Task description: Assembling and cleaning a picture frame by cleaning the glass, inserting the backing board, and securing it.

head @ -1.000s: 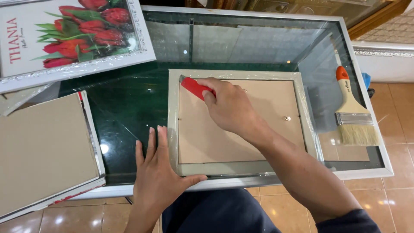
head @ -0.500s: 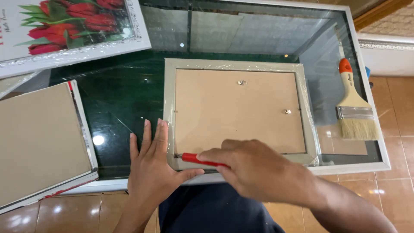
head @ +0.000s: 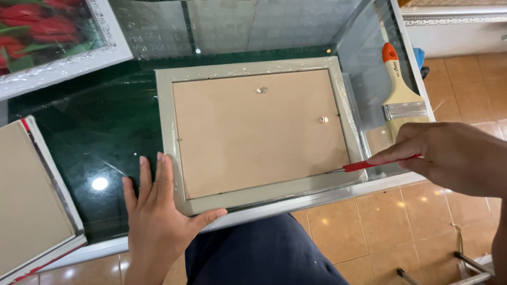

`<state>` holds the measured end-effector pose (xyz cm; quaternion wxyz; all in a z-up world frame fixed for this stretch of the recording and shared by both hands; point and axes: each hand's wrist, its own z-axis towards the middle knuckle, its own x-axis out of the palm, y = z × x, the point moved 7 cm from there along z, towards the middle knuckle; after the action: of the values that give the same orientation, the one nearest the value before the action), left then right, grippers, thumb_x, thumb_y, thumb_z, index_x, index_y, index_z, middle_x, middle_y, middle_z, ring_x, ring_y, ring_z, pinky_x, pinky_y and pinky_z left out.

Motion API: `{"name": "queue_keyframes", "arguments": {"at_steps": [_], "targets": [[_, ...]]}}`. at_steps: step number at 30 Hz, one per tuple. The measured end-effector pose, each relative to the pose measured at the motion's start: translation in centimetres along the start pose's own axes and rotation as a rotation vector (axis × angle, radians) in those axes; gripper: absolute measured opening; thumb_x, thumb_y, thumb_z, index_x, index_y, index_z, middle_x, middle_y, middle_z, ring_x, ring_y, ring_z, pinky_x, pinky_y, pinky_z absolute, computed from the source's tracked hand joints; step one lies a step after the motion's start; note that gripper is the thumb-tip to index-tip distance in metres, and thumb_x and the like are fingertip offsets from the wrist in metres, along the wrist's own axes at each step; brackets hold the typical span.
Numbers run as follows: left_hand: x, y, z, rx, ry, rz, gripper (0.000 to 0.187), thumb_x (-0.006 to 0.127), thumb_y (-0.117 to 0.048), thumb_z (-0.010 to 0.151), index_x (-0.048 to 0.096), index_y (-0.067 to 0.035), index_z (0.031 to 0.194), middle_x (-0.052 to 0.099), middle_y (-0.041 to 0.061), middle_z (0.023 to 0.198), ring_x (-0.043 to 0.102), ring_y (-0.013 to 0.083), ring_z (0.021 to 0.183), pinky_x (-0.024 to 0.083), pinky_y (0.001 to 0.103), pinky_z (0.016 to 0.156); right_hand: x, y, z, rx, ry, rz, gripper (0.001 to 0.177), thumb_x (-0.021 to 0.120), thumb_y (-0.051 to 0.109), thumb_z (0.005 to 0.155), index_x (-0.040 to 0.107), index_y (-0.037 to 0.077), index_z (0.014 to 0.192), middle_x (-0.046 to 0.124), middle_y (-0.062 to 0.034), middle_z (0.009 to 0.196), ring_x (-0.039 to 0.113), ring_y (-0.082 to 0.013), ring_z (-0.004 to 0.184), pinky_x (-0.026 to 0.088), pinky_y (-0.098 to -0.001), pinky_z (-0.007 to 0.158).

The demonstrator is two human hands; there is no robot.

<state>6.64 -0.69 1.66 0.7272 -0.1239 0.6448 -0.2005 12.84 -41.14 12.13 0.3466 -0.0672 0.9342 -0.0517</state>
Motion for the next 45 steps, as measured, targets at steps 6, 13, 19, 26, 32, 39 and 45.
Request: {"name": "queue_keyframes", "arguments": {"at_steps": [6, 13, 19, 26, 32, 39, 45], "targets": [[-0.3, -0.3, 0.1, 0.017, -0.021, -0.021, 0.136, 0.069, -0.082, 0.061, 0.032, 0.016, 0.148, 0.045, 0.039, 0.146, 0.027, 0.055, 0.146, 0.009, 0.071, 0.114, -0.2, -1.7, -0.9, 0.141, -0.007, -0.18, 0.045, 0.053, 0.03, 0.104, 0.068, 0.056, 0.137, 0.062, 0.0068, 0.097, 0.066, -0.0093, 0.085, 0.057, -0.0297, 0.081], [0.2, 0.4, 0.1, -0.029, 0.016, 0.001, 0.137, 0.072, -0.083, 0.058, 0.032, 0.013, 0.147, 0.045, 0.038, 0.143, 0.024, 0.0526, 0.146, 0.005, 0.068, 0.116, -5.0, 2.2, -1.0, 0.225, -0.495, 0.17, 0.042, 0.059, 0.027, 0.1, 0.066, 0.036, 0.14, 0.073, -0.0107, 0.088, 0.069, -0.0274, 0.077, 0.057, -0.0424, 0.076], [0.2, 0.3, 0.6, -0.051, 0.046, 0.01, 0.141, 0.073, -0.084, 0.054, 0.031, 0.011, 0.151, 0.044, 0.038, 0.144, 0.02, 0.0523, 0.147, 0.003, 0.065, 0.115, -7.3, 4.3, 1.8, 0.03, -0.904, 0.347, 0.039, 0.06, 0.02, 0.094, 0.071, 0.02, 0.132, 0.071, -0.0219, 0.083, 0.069, -0.0415, 0.076, 0.054, -0.0516, 0.076], [0.3, 0.2, 0.4, -0.053, 0.049, 0.012, 0.14, 0.072, -0.085, 0.055, 0.031, 0.012, 0.147, 0.046, 0.037, 0.14, 0.022, 0.0509, 0.146, 0.004, 0.066, 0.116, -5.5, 4.2, -0.1, 0.045, -0.791, 0.268, 0.038, 0.06, 0.022, 0.094, 0.072, 0.018, 0.129, 0.072, -0.0235, 0.078, 0.069, -0.0425, 0.073, 0.054, -0.0526, 0.076], [0.1, 0.1, 0.1, -0.011, -0.019, -0.002, 0.136, 0.071, -0.083, 0.059, 0.034, 0.014, 0.147, 0.047, 0.039, 0.142, 0.026, 0.0544, 0.145, 0.006, 0.07, 0.115, -1.4, 4.1, -4.4, 0.213, -0.413, 0.151, 0.043, 0.058, 0.029, 0.098, 0.065, 0.024, 0.14, 0.075, -0.0138, 0.075, 0.071, -0.0324, 0.066, 0.058, -0.0426, 0.073], [0.5, 0.3, 0.1, 0.004, -0.035, 0.018, 0.137, 0.07, -0.084, 0.057, 0.035, 0.014, 0.146, 0.048, 0.04, 0.139, 0.027, 0.0561, 0.144, 0.007, 0.07, 0.116, 1.9, 2.2, -5.7, 0.242, -0.228, 0.176, 0.051, 0.059, 0.034, 0.092, 0.06, 0.034, 0.143, 0.079, -0.0075, 0.077, 0.075, -0.0284, 0.067, 0.059, -0.0423, 0.074], [-0.3, 0.2, 0.3, -0.076, -0.001, 0.006, 0.139, 0.072, -0.085, 0.054, 0.035, 0.012, 0.146, 0.045, 0.035, 0.146, 0.023, 0.0503, 0.147, 0.006, 0.067, 0.114, -2.4, 9.3, -4.4, 0.113, -0.461, 0.462, 0.038, 0.062, 0.034, 0.097, 0.07, 0.031, 0.135, 0.077, -0.0115, 0.078, 0.072, -0.0308, 0.066, 0.057, -0.0422, 0.069]]}}
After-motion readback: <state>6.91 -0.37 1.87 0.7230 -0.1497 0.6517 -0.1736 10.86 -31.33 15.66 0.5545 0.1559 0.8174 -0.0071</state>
